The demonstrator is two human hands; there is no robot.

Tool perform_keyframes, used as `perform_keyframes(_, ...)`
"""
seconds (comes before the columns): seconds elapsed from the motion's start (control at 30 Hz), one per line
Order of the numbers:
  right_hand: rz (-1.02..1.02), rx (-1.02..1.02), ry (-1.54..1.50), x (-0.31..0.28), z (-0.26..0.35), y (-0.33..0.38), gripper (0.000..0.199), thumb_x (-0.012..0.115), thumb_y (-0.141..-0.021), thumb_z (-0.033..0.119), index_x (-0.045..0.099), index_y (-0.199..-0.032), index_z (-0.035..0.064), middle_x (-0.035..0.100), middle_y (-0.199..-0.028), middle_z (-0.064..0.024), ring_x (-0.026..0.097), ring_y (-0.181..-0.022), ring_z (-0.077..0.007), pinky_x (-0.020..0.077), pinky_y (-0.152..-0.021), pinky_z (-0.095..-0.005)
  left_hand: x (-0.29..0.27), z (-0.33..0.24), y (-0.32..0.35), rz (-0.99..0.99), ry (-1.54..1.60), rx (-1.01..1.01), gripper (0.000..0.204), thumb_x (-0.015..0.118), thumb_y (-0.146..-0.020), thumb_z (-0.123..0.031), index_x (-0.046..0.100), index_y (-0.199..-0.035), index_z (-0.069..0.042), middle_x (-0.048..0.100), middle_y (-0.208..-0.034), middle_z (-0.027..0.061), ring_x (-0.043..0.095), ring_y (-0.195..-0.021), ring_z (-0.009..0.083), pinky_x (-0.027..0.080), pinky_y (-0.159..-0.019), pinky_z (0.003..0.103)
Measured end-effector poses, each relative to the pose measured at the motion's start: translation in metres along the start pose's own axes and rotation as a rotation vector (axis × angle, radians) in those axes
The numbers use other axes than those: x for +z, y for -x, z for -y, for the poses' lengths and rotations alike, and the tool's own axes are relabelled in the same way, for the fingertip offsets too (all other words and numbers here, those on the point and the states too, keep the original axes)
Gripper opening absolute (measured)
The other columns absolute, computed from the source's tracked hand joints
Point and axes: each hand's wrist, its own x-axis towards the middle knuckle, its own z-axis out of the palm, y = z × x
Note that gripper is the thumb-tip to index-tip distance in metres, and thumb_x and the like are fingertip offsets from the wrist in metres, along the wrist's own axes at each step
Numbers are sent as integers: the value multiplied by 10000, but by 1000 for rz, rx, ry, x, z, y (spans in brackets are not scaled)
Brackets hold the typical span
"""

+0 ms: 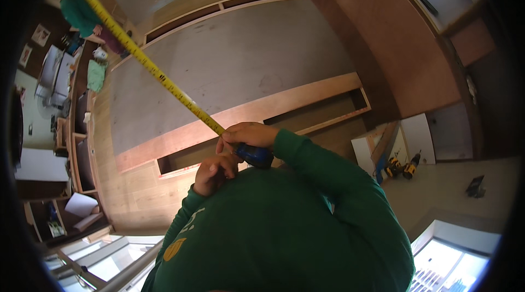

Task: The person uses a tape measure to determine the dimensions of a large wooden bed frame and several boards. They pull the tape measure across the interior and exterior of the frame and then pick up a long board to move it.

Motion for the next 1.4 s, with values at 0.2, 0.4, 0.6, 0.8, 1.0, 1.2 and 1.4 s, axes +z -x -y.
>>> perform_keyframes(0.2,-53,-65,-38,3,-8,16,376,387,-962,331,535,-790,31,597,-1027,-127,600,-754,-194,522,-675,-303,-2,5,0,106,69,-79,478,455,-875,-417,588,-842,41,543,-860,119,485,-765,180,368,-737,279)
perform_keyframes(0.4,-149,-150,-229,-15,-35,54,351,386,-968,324,505,-797,41,582,-986,-145,618,-711,-192,526,-648,-304,1,-43,10,279,-292,-362,332,547,-863,-152,556,-1153,9,515,-1179,128,517,-1090,240,358,-987,332)
perform_keyframes(0.6,-538,-187,-505,-36,-95,82,336,374,-974,314,493,-805,49,561,-905,-136,611,-681,-195,529,-631,-314,30,-115,-28,512,-238,-64,361,583,-858,-186,582,-1118,64,567,-1138,216,554,-1065,323,427,-919,417)
perform_keyframes(0.8,-740,-84,-602,-39,-130,90,326,383,-971,301,498,-814,39,574,-837,-125,613,-669,-215,531,-598,-352,160,-167,-65,581,376,306,344,417,-934,-183,630,-906,86,626,-954,279,621,-860,371,475,-830,449)
perform_keyframes(1.0,-812,-106,-670,-37,-152,109,313,410,-962,288,513,-830,24,582,-798,-116,603,-638,-208,528,-582,-336,155,-160,-98,583,260,767,194,556,-847,-142,625,-898,32,652,-924,204,635,-816,269,499,-727,380)
perform_keyframes(1.2,-883,-220,-849,-41,-153,131,304,424,-958,285,531,-853,21,583,-768,-105,597,-644,-194,530,-585,-329,96,-130,-104,230,415,251,162,458,-834,-38,599,-896,13,640,-839,72,612,-821,213,465,-719,349)
perform_keyframes(1.4,-811,-280,-880,-61,-105,112,292,447,-950,267,557,-898,2,612,-786,-110,579,-660,-169,499,-562,-300,51,34,-127,-135,-230,-444,353,453,-924,-281,523,-1114,8,566,-1079,127,544,-992,212,437,-870,377)
